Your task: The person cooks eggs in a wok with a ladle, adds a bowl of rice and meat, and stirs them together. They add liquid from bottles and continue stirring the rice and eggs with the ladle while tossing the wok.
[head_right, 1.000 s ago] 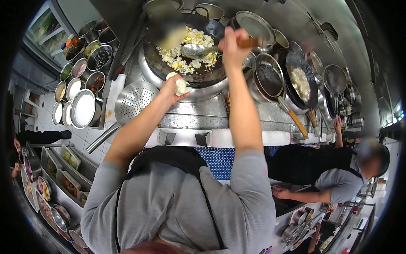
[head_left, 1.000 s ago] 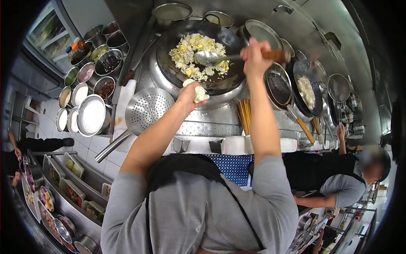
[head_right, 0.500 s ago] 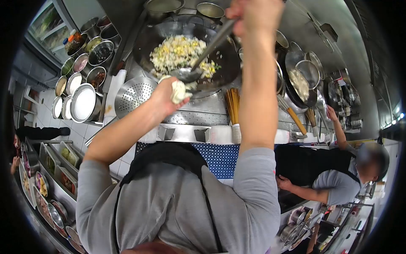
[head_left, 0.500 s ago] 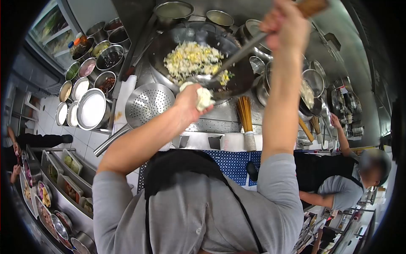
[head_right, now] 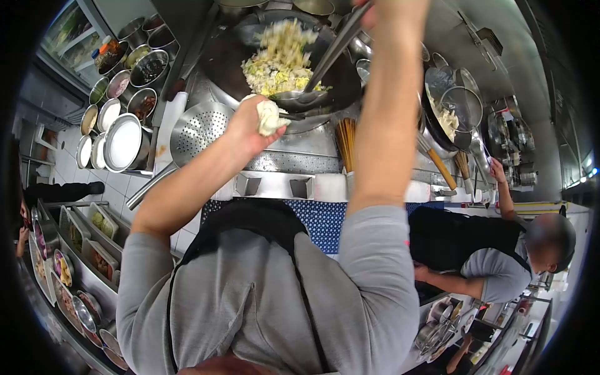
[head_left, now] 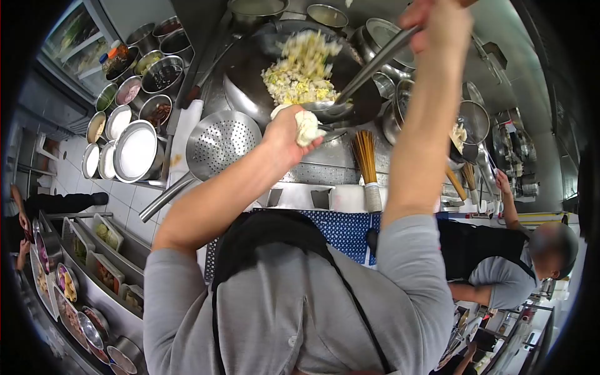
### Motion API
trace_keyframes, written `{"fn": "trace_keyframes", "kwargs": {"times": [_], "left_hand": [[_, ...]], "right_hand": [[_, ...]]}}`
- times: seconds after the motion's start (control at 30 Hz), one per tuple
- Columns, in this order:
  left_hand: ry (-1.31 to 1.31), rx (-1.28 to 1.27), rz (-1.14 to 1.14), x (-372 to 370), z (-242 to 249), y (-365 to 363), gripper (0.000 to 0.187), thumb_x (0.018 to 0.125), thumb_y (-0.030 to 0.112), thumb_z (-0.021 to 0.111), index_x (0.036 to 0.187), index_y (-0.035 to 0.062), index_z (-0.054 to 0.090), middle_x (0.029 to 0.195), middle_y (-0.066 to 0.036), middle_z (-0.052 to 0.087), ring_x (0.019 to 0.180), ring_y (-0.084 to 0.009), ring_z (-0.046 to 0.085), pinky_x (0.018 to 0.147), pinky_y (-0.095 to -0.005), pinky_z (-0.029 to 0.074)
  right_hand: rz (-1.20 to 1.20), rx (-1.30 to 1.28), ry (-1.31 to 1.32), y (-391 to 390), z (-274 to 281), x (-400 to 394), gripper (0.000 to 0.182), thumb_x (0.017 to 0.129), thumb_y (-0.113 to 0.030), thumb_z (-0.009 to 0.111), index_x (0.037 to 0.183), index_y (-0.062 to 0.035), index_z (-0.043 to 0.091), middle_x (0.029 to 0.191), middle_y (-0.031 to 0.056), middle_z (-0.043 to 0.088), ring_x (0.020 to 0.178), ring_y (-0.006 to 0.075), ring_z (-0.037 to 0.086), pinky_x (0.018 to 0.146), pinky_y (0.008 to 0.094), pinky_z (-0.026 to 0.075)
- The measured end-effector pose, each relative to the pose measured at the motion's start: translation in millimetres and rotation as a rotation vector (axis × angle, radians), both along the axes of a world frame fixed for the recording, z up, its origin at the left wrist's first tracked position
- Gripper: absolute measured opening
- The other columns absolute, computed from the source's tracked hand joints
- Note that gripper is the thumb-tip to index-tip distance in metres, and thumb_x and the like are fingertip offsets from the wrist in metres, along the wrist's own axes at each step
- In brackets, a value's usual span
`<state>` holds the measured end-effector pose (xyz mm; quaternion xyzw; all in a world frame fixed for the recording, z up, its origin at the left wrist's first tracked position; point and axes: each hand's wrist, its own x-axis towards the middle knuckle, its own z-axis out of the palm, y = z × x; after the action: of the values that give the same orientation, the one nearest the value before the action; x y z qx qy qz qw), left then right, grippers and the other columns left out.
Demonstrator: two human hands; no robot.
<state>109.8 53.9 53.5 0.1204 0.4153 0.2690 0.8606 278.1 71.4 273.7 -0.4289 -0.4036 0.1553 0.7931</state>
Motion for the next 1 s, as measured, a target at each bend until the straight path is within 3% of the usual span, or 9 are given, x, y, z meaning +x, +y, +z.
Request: {"fn": "trace_keyframes", "kwargs": {"times": [0.03, 0.17, 0.27, 0.47, 0.57, 0.7, 0.83, 0.9, 1.0], "left_hand": [[0.012, 0.041, 0.017, 12.3, -34.5, 7.9, 0.017, 0.09, 0.018, 0.052, 0.102, 0.0076, 0.056, 0.088, -0.011, 0.063, 0.073, -0.0263, 0.064, 0.057, -0.0423, 0.055], [-0.089, 0.107, 0.036, 0.5, -111.4, -19.7, 0.018, 0.086, 0.016, 0.056, 0.101, 0.0065, 0.056, 0.091, -0.013, 0.064, 0.074, -0.0297, 0.066, 0.052, -0.0433, 0.053], [0.015, 0.095, -0.057, -19.7, -52.5, -40.5, 0.017, 0.088, 0.017, 0.05, 0.102, 0.0095, 0.055, 0.09, -0.012, 0.064, 0.074, -0.0278, 0.065, 0.049, -0.0417, 0.051], [0.077, 0.115, -0.065, 30.9, -92.7, 64.7, 0.013, 0.089, 0.026, 0.054, 0.092, 0.0141, 0.059, 0.079, -0.004, 0.064, 0.067, -0.0211, 0.062, 0.05, -0.0369, 0.049], [0.106, 0.114, -0.073, 34.2, -97.5, 73.0, 0.013, 0.089, 0.026, 0.054, 0.089, 0.0146, 0.06, 0.077, -0.003, 0.063, 0.068, -0.0199, 0.063, 0.051, -0.0369, 0.049], [0.126, 0.137, -0.057, 33.5, -110.1, 75.3, 0.013, 0.088, 0.026, 0.057, 0.092, 0.0138, 0.06, 0.082, -0.004, 0.064, 0.071, -0.0207, 0.064, 0.053, -0.0365, 0.051], [-0.001, 0.168, -0.062, 15.7, -95.5, 53.6, 0.019, 0.084, 0.022, 0.065, 0.098, 0.0096, 0.062, 0.086, -0.006, 0.065, 0.075, -0.0233, 0.066, 0.059, -0.039, 0.055], [-0.023, 0.241, -0.075, 1.4, -82.9, 26.6, 0.028, 0.079, 0.02, 0.07, 0.102, 0.0063, 0.063, 0.088, -0.008, 0.066, 0.077, -0.0244, 0.067, 0.064, -0.0401, 0.056], [0.295, 1.093, -0.205, -14.0, -83.1, -4.3, 0.048, 0.065, 0.022, 0.076, 0.105, -0.0016, 0.064, 0.095, -0.014, 0.067, 0.08, -0.0274, 0.068, 0.075, -0.0401, 0.056]], "right_hand": [[-0.297, -0.235, -0.106, 8.2, -26.1, -10.0, 0.024, 0.08, -0.011, 0.068, 0.066, -0.0103, 0.049, 0.05, -0.0018, 0.043, 0.035, 0.0116, 0.039, 0.034, 0.0287, 0.032], [-0.163, 0.039, -0.063, 32.2, -51.2, 7.4, 0.025, 0.082, -0.011, 0.066, 0.068, -0.0098, 0.046, 0.05, -0.001, 0.042, 0.034, 0.012, 0.039, 0.033, 0.0292, 0.032], [-0.057, -0.09, 0.043, 19.8, -18.2, 6.6, 0.024, 0.083, -0.011, 0.065, 0.07, -0.0103, 0.045, 0.049, -0.0016, 0.04, 0.033, 0.0127, 0.037, 0.032, 0.0288, 0.031], [0.047, 0.124, -0.152, -38.5, 7.1, -5.1, 0.032, 0.086, -0.004, 0.063, 0.063, -0.0095, 0.042, 0.049, 0.001, 0.039, 0.038, 0.0145, 0.041, 0.041, 0.0316, 0.041], [0.124, 0.429, -0.331, -52.1, -51.5, 2.8, 0.033, 0.09, -0.006, 0.06, 0.064, -0.0108, 0.041, 0.05, 0.0, 0.041, 0.038, 0.0127, 0.04, 0.04, 0.0314, 0.039], [0.009, 0.227, -0.065, 26.1, -201.8, 27.9, 0.032, 0.087, -0.005, 0.065, 0.067, -0.0102, 0.041, 0.048, 0.0006, 0.041, 0.037, 0.0115, 0.041, 0.037, 0.0303, 0.039], [-0.01, 0.131, -0.093, 54.9, -128.5, 26.2, 0.033, 0.086, -0.006, 0.068, 0.067, -0.0085, 0.04, 0.048, 0.0018, 0.042, 0.037, 0.0118, 0.04, 0.038, 0.0297, 0.038], [0.003, 0.203, -0.109, 59.3, -116.9, 20.1, 0.033, 0.086, -0.006, 0.068, 0.067, -0.0082, 0.04, 0.048, 0.0022, 0.043, 0.037, 0.0118, 0.041, 0.038, 0.0297, 0.038], [0.036, 0.399, -0.16, 75.3, -152.8, 23.6, 0.03, 0.086, -0.005, 0.067, 0.067, -0.0073, 0.044, 0.048, 0.0035, 0.045, 0.037, 0.0128, 0.044, 0.038, 0.03, 0.039]]}}
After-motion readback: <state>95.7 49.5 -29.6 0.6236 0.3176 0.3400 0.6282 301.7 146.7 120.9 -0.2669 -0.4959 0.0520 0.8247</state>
